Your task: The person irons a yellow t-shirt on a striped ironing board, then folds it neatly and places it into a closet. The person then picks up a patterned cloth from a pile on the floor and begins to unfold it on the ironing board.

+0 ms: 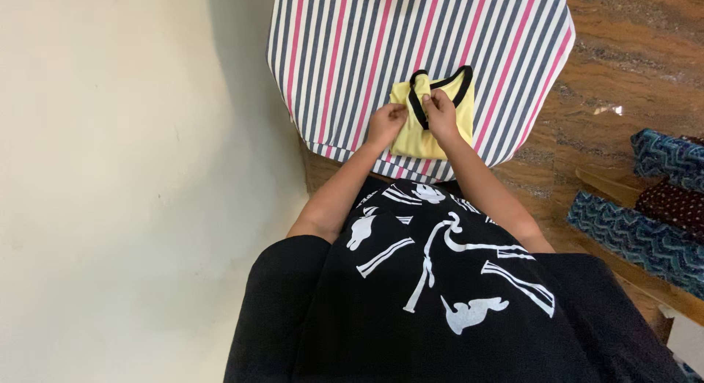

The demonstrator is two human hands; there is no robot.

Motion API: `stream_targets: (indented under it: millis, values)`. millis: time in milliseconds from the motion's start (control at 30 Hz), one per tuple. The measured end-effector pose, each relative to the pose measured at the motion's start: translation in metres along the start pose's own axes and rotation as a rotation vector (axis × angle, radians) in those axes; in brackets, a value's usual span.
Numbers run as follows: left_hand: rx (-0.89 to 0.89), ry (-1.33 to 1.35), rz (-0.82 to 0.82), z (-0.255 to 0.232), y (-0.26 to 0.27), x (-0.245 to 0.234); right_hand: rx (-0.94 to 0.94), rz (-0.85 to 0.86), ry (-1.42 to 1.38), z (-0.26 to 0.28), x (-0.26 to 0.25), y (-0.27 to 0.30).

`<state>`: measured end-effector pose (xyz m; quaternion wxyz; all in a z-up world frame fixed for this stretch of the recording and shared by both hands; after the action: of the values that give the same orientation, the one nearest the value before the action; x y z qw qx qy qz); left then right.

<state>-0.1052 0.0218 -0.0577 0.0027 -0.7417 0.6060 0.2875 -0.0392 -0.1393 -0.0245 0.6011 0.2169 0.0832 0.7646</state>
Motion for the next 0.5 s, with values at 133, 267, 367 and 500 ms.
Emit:
stream_targets:
  millis: [133,267,367,500]
  values:
    - [-0.071,0.158,0.113,0.002,0.001,0.021,-0.03,0.0,-0.046,0.008,0.001,0.005]
    - [0.07,-0.093,-0.071,-0.003,-0.002,0.005,-0.166,0.027,0.194,0.036,0.016,0.016]
    - [-0.06,-0.133,-0.077,0.015,-0.002,-0.001,-0.344,0.042,0.406,0.065,0.032,0.038]
    - [-0.176,0.339,0.081,0.03,-0.003,0.012,-0.32,0.089,0.571,0.069,0.046,0.048]
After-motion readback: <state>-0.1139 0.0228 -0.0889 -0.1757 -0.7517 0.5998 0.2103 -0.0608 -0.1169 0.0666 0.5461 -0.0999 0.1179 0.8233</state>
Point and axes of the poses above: each hand's wrist, its own y-axis away from the middle knuckle, its own x-axis out of the palm, z = x × y, the point moved 9 cm from there along -y, towards the middle knuckle, and after that the axes turned 15 degrees about -y, right-handed, at the moved point
